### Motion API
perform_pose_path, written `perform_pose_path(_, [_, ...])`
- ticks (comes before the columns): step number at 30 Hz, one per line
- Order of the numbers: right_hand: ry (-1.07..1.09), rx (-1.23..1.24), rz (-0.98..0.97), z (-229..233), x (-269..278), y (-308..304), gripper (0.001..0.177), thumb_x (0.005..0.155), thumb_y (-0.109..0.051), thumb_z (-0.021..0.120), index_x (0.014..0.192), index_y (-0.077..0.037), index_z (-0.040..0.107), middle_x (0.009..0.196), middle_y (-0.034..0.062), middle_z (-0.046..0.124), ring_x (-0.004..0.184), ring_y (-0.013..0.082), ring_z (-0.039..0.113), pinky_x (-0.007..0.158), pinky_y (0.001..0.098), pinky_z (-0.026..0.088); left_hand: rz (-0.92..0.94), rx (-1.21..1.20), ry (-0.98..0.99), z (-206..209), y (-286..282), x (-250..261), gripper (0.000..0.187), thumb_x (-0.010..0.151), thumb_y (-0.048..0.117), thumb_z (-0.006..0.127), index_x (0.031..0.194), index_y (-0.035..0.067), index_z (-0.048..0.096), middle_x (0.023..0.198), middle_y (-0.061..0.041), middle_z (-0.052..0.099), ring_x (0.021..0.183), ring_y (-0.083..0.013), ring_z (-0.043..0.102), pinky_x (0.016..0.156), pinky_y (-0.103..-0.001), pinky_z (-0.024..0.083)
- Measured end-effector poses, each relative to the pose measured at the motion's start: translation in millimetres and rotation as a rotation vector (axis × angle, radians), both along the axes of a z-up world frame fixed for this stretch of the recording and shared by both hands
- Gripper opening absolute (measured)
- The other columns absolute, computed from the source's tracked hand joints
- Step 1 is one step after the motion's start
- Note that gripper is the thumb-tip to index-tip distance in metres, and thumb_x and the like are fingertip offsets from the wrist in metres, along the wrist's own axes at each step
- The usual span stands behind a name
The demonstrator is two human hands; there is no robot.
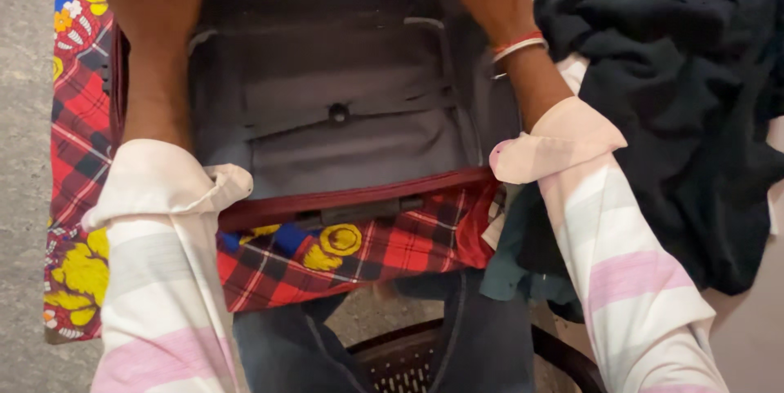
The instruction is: The person opens a maroon suitcase resting on their lap, then picks up a black shirt from a pile of clothes. They button the shirt, fold it neatly by hand, and place the folded shirt into the suitcase.
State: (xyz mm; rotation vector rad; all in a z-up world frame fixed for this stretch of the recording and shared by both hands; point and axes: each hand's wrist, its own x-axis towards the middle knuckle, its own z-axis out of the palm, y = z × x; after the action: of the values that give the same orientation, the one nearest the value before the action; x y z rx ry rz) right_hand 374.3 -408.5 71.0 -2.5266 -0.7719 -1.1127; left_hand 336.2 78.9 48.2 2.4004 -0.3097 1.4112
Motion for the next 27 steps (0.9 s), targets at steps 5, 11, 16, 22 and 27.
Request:
perform_pose_path(5, [0.093, -0.020, -0.057, -16.1, -6.8, 22.4, 0.035, 0.094, -0.011, 0.073, 0.124, 0.001, 0.060, 0.119, 0.0253, 0.063, 0.110, 0.0463, 0.057, 0.099, 0.0556, 0.044, 0.072, 0.108, 0.137, -17.2, -8.6, 4.8, 0.048, 0.079, 0.020, 0.076, 0.121, 0.001, 0.064, 0.124, -0.030, 0.058, 0.118, -0.0523, 0.047, 0.095, -0.063, 0.036])
perform_pose_path(11, [0.203, -0.165, -0.110, -11.7, -10.8, 32.1, 0.061, 0.088, -0.023, 0.080, 0.137, 0.002, 0.053, 0.128, 0.0304, 0.057, 0.114, 0.0499, 0.054, 0.096, 0.0549, 0.042, 0.211, 0.271, 0.218, -35.0, -4.4, -0.1, 0.066, 0.081, 0.033, 0.079, 0.136, 0.004, 0.057, 0.136, -0.025, 0.057, 0.131, -0.0502, 0.041, 0.102, -0.065, 0.028])
perform_pose_path(16, [0.240, -0.286, -0.147, -14.4, -5.0, 32.4, 0.064, 0.086, -0.029, 0.083, 0.137, -0.002, 0.054, 0.129, 0.0237, 0.061, 0.117, 0.0446, 0.057, 0.098, 0.0545, 0.041, 0.256, 0.292, 0.322, -38.9, 1.3, 11.2, 0.056, 0.079, 0.037, 0.077, 0.124, 0.005, 0.064, 0.130, -0.024, 0.061, 0.126, -0.0504, 0.042, 0.102, -0.064, 0.027])
perform_pose_path(22, [0.254, -0.329, -0.154, -19.3, -2.4, 30.1, 0.063, 0.085, -0.032, 0.082, 0.134, -0.002, 0.057, 0.124, 0.0214, 0.063, 0.115, 0.0398, 0.058, 0.099, 0.0553, 0.038, 0.311, 0.360, 0.305, -44.9, 2.7, 13.2, 0.061, 0.076, 0.041, 0.080, 0.122, 0.004, 0.068, 0.124, -0.022, 0.062, 0.123, -0.0494, 0.042, 0.100, -0.064, 0.025])
perform_pose_path(27, [0.217, -0.326, -0.149, -26.2, 0.3, 27.5, 0.058, 0.087, -0.036, 0.082, 0.129, -0.003, 0.059, 0.118, 0.0189, 0.066, 0.115, 0.0385, 0.059, 0.099, 0.0528, 0.038, 0.315, 0.360, 0.339, -45.4, 1.9, 8.6, 0.057, 0.078, 0.040, 0.080, 0.119, 0.003, 0.067, 0.127, -0.021, 0.062, 0.128, -0.0496, 0.040, 0.107, -0.064, 0.023])
